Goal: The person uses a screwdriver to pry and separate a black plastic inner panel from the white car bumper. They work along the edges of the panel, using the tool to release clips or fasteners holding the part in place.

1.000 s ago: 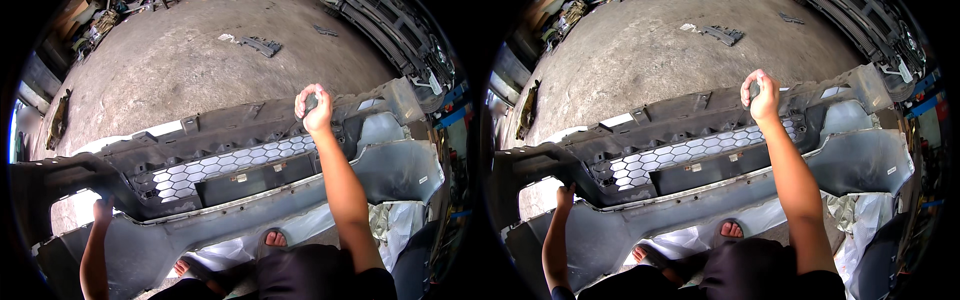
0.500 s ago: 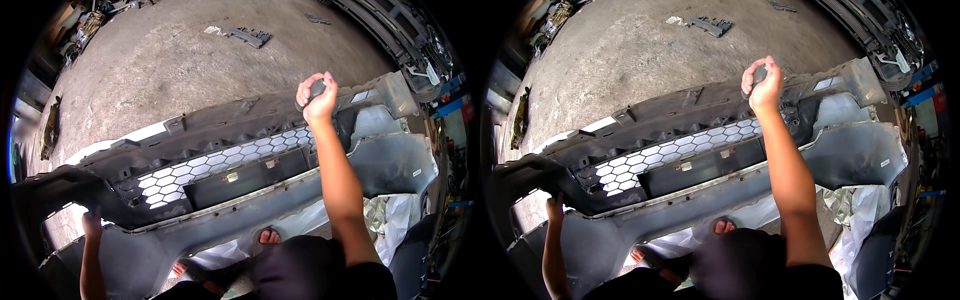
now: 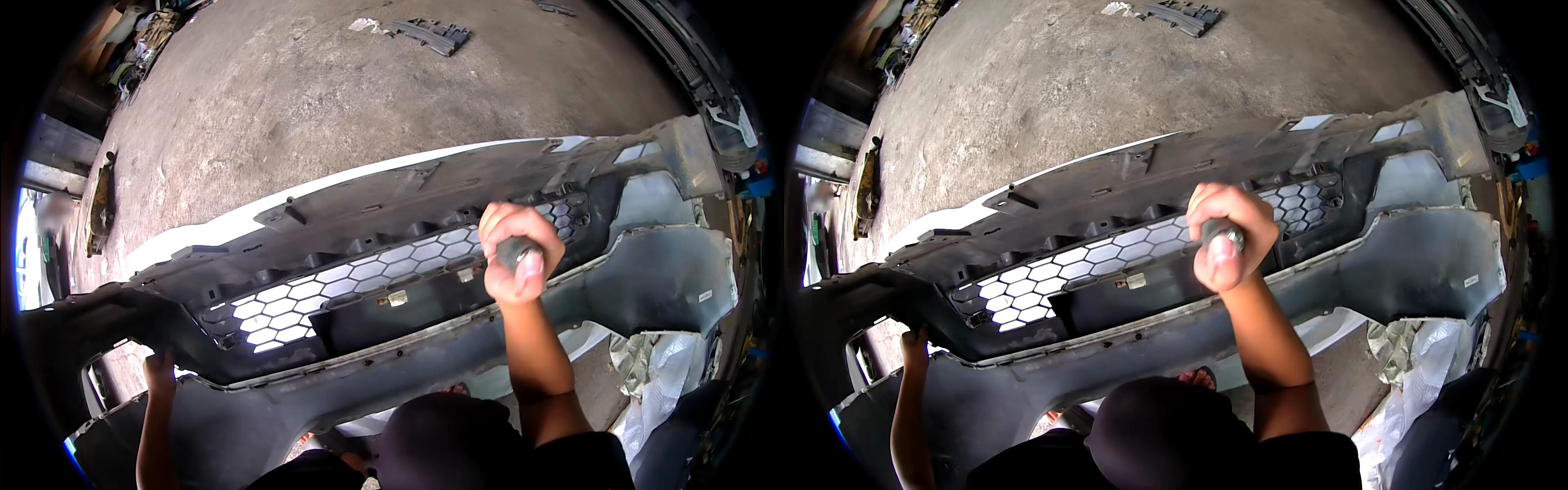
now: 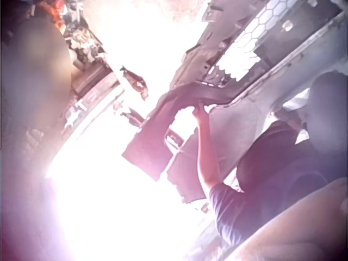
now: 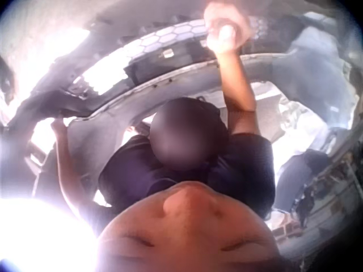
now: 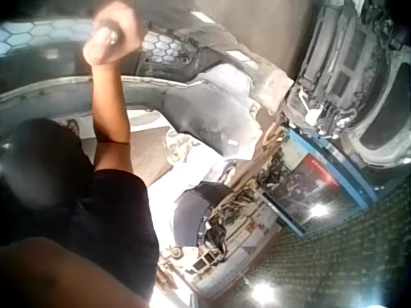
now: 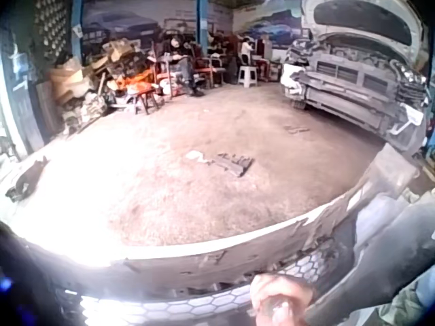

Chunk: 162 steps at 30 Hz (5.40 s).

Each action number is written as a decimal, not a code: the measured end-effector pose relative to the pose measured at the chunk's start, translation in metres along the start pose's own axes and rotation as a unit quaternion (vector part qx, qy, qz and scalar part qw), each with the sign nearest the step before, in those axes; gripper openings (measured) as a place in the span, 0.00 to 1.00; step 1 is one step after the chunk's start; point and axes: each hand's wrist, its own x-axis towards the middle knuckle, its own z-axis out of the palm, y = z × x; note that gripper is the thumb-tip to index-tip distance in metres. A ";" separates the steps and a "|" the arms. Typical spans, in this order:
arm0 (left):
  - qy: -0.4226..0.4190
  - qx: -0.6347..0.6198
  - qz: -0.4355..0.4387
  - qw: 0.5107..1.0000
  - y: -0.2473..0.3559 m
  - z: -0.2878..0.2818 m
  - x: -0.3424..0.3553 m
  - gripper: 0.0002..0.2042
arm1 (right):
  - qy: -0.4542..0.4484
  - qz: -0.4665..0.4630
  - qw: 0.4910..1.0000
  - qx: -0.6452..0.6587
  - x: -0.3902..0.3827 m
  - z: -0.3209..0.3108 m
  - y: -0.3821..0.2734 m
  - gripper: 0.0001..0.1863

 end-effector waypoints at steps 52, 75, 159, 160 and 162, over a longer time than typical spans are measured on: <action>0.048 -0.027 -0.047 0.997 -0.004 0.009 0.001 0.28 | 0.017 0.257 0.963 0.082 0.069 -0.036 0.000 0.29; 0.009 -0.016 -0.033 0.999 -0.004 0.005 0.000 0.19 | 0.017 0.100 0.994 -0.026 0.030 0.011 -0.001 0.26; 0.027 -0.003 -0.011 1.000 0.014 0.012 0.008 0.30 | 0.181 0.167 0.903 -0.352 -0.130 -0.074 -0.098 0.15; 0.057 0.025 0.009 0.998 -0.006 0.021 0.013 0.31 | 0.201 0.181 0.911 -0.312 -0.138 -0.075 -0.096 0.13; 0.006 0.055 -0.032 0.998 0.013 0.014 0.010 0.27 | 0.199 0.207 0.906 -0.310 -0.146 -0.078 -0.105 0.13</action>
